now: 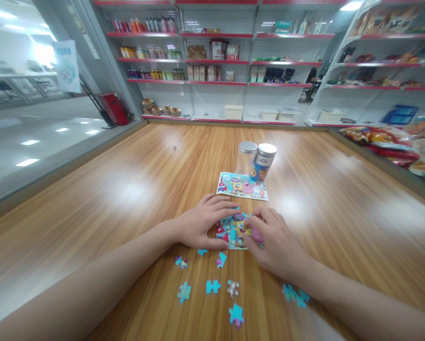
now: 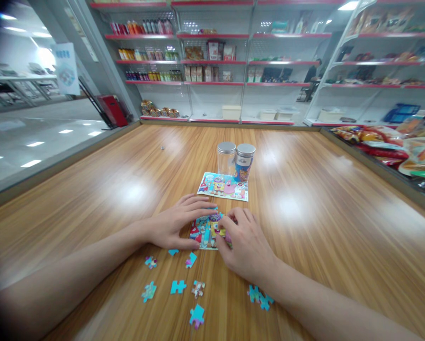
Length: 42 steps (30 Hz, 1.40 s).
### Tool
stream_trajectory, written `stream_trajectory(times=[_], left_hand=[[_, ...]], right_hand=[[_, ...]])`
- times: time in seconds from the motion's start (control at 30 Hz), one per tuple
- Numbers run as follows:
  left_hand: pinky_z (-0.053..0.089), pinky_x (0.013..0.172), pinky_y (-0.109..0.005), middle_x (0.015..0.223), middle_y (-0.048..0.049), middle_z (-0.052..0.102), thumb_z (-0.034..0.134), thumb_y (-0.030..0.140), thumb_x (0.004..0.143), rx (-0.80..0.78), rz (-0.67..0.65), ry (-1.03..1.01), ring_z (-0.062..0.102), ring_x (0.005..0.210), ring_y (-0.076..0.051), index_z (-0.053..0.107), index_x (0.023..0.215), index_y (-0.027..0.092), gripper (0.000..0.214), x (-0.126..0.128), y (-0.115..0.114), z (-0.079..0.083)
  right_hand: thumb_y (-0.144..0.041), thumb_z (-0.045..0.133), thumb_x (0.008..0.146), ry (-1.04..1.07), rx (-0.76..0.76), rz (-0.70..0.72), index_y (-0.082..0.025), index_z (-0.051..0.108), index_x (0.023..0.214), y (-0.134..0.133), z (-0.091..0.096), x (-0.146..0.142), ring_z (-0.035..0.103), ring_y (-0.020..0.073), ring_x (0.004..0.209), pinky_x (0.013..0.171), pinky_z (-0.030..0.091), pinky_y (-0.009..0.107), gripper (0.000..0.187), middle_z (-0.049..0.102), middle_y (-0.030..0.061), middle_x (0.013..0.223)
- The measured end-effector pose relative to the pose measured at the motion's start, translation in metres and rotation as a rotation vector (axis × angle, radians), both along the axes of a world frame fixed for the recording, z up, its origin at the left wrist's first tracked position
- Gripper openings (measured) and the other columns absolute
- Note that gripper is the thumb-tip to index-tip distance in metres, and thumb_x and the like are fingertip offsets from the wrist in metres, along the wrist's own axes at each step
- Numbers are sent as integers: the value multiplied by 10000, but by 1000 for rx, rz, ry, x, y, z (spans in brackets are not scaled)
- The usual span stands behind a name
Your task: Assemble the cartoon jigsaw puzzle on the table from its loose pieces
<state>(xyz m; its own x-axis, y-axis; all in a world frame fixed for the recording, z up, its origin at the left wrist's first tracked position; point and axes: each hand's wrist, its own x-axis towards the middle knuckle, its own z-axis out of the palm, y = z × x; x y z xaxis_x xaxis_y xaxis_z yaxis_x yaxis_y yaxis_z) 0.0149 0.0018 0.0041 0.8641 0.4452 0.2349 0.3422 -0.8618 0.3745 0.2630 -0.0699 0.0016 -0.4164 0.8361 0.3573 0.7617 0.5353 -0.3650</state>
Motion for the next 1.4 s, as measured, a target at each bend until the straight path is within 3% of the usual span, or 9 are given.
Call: stream_trajectory(times=[0.67,0.77,1.0,1.4], left_hand=[[223,1223,-547,1564,-88,430,701,588,831,16,-8,42,338,1457,-354,429,1505,292,784,-1,1,1],[216,1228,-546,1561,-99,430,704,586,831,8,-6,35,335,1459,-352,405,1518,276,811,-1,0,0],[248,1222,-537,1517,-140,462,730,592,807,-16,-5,-17,369,1435,-355,358,1538,230,897,0,-1,2],[264,1217,-547,1508,-144,456,743,558,797,-20,-2,-19,359,1429,-362,361,1534,221,896,-2,-1,1]], right_hand=[[-231,594,925,1,16,9,-197,646,850,2,-3,1,549,255,956,850,473,409,97,568,91,987],[-221,600,910,6,-7,2,-192,649,927,1,-2,1,550,263,973,867,473,418,59,572,95,1005],[-158,596,867,43,-13,-15,-178,591,1188,1,-1,1,554,275,1032,918,468,428,322,576,109,1091],[-120,583,836,21,5,-45,-178,630,1132,1,-3,3,558,275,1011,910,463,418,305,593,110,1086]])
